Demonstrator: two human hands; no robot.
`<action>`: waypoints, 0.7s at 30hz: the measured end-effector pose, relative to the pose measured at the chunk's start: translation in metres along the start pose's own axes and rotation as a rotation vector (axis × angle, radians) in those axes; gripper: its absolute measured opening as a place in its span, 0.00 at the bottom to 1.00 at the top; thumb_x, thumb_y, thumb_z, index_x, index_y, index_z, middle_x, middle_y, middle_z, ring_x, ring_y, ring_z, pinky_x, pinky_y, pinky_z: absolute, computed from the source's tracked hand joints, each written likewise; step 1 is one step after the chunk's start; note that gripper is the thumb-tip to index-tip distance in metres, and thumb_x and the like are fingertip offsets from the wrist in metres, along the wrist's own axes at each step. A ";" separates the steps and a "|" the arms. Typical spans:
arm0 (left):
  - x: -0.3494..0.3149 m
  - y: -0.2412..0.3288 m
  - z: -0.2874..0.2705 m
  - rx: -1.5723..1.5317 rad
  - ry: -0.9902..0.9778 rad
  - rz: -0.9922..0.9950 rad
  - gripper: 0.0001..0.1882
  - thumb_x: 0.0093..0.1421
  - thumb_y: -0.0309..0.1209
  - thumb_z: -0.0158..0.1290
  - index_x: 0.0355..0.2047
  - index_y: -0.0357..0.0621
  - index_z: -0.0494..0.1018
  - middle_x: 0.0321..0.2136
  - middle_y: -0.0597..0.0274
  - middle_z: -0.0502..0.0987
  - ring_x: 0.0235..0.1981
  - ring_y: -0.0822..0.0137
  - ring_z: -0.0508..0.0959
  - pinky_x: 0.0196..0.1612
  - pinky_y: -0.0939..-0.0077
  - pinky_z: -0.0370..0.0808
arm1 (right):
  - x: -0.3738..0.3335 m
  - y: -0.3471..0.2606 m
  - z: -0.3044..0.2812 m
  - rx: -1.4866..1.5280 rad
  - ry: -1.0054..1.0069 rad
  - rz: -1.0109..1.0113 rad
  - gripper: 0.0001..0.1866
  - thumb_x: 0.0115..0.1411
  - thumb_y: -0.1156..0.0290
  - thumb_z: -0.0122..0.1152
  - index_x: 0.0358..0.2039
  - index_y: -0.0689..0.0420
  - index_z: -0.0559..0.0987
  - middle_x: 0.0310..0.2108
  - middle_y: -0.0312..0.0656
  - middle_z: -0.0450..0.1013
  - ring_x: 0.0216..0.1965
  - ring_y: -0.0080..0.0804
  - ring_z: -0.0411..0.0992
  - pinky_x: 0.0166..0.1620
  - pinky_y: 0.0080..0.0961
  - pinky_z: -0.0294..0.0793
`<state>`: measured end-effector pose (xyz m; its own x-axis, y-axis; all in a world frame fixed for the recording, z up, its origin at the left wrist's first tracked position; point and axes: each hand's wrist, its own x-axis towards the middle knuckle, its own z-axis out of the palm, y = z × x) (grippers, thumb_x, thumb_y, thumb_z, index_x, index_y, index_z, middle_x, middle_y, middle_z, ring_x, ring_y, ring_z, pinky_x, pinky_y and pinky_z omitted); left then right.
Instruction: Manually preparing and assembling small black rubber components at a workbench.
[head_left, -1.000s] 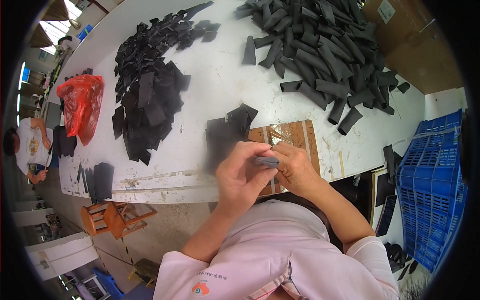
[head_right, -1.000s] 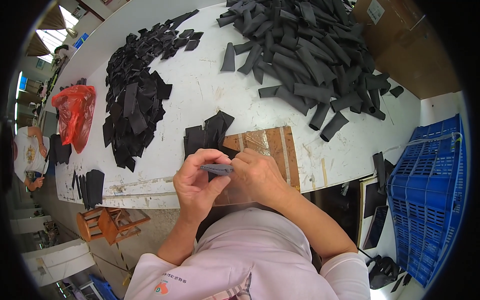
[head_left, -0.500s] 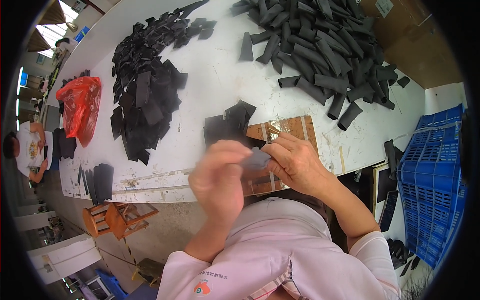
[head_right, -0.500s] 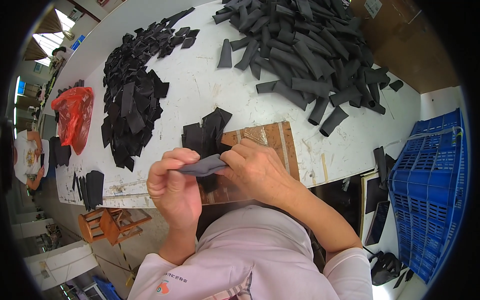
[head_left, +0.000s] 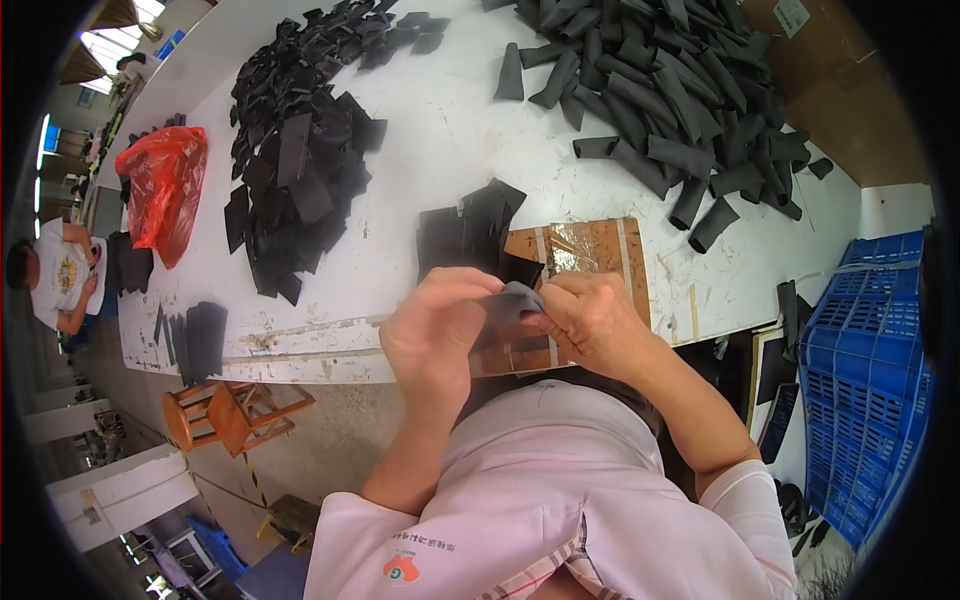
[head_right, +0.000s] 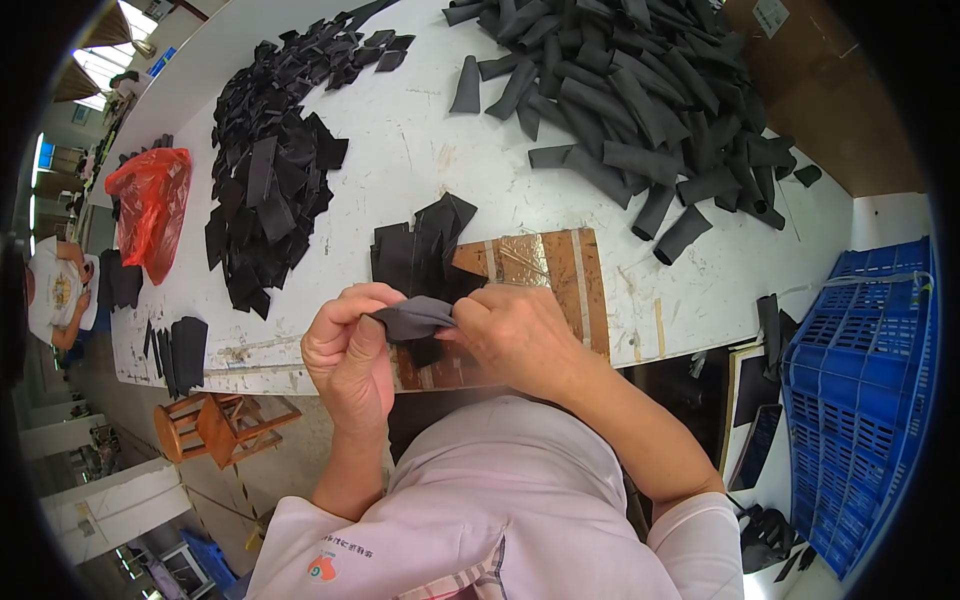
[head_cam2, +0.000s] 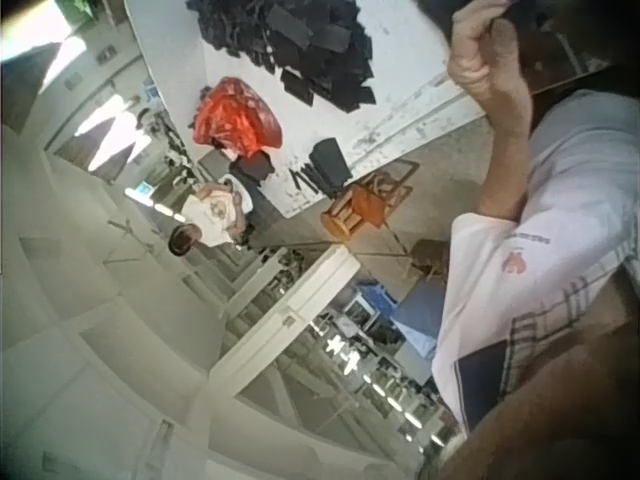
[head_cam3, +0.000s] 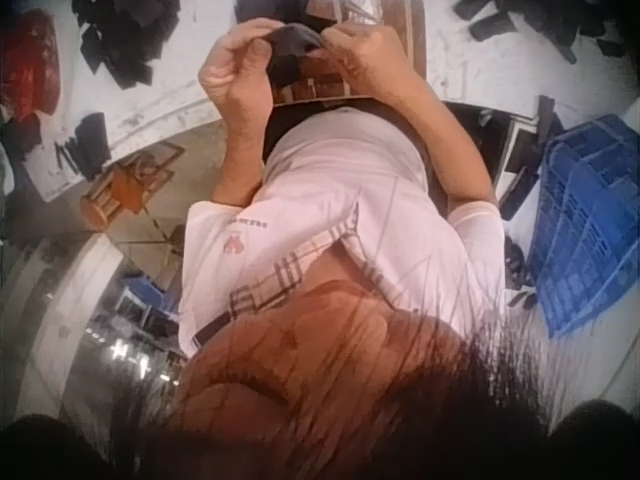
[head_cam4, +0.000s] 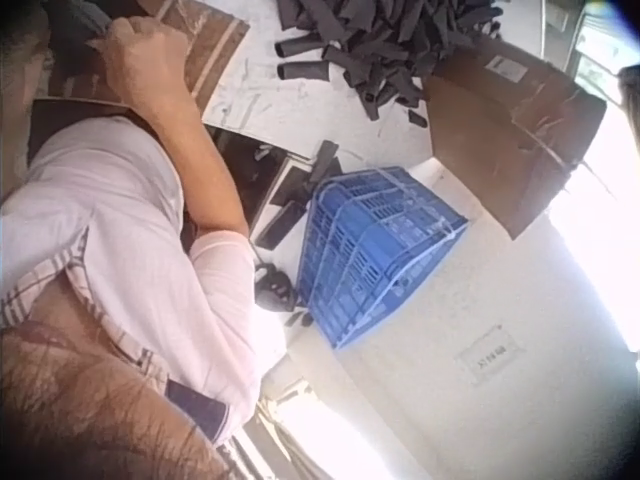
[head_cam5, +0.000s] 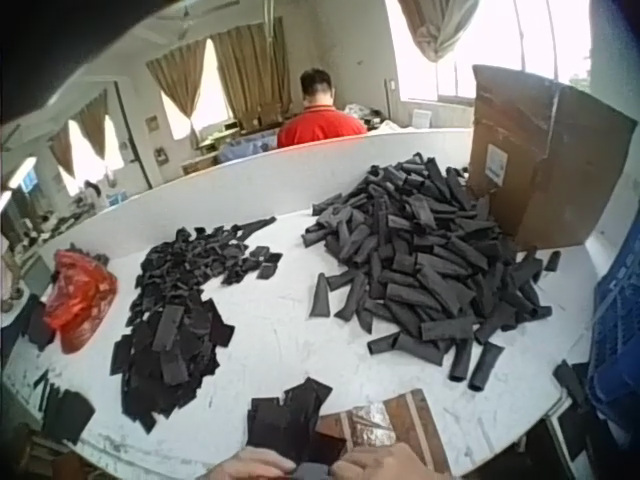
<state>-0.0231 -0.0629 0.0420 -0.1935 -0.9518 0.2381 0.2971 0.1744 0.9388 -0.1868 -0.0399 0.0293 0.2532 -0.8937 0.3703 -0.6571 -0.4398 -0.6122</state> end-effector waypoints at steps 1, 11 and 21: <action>-0.002 -0.002 -0.005 0.020 0.053 -0.042 0.05 0.55 0.24 0.49 0.31 0.34 0.69 0.32 0.52 0.73 0.33 0.71 0.70 0.41 0.78 0.64 | 0.007 -0.002 -0.010 -0.012 -0.054 -0.034 0.14 0.44 0.67 0.62 0.15 0.59 0.67 0.12 0.41 0.62 0.15 0.39 0.65 0.17 0.28 0.63; -0.028 -0.064 -0.062 1.125 0.058 -0.087 0.22 0.44 0.22 0.53 0.43 0.37 0.64 0.39 0.50 0.68 0.43 0.54 0.68 0.45 0.65 0.65 | -0.004 0.009 -0.019 0.764 0.205 0.654 0.24 0.61 0.52 0.39 0.29 0.63 0.72 0.16 0.36 0.65 0.17 0.19 0.60 0.22 0.14 0.59; 0.001 -0.092 -0.084 0.895 0.393 -0.129 0.05 0.49 0.23 0.52 0.27 0.33 0.72 0.22 0.56 0.75 0.22 0.68 0.74 0.29 0.77 0.70 | -0.029 -0.022 0.028 0.660 -0.218 0.638 0.20 0.59 0.59 0.46 0.23 0.65 0.72 0.15 0.41 0.68 0.18 0.24 0.66 0.23 0.22 0.65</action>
<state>0.0277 -0.1016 -0.0653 0.1983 -0.9648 0.1728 -0.5533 0.0353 0.8322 -0.1599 -0.0066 0.0125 0.1553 -0.9505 -0.2690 -0.1990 0.2367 -0.9510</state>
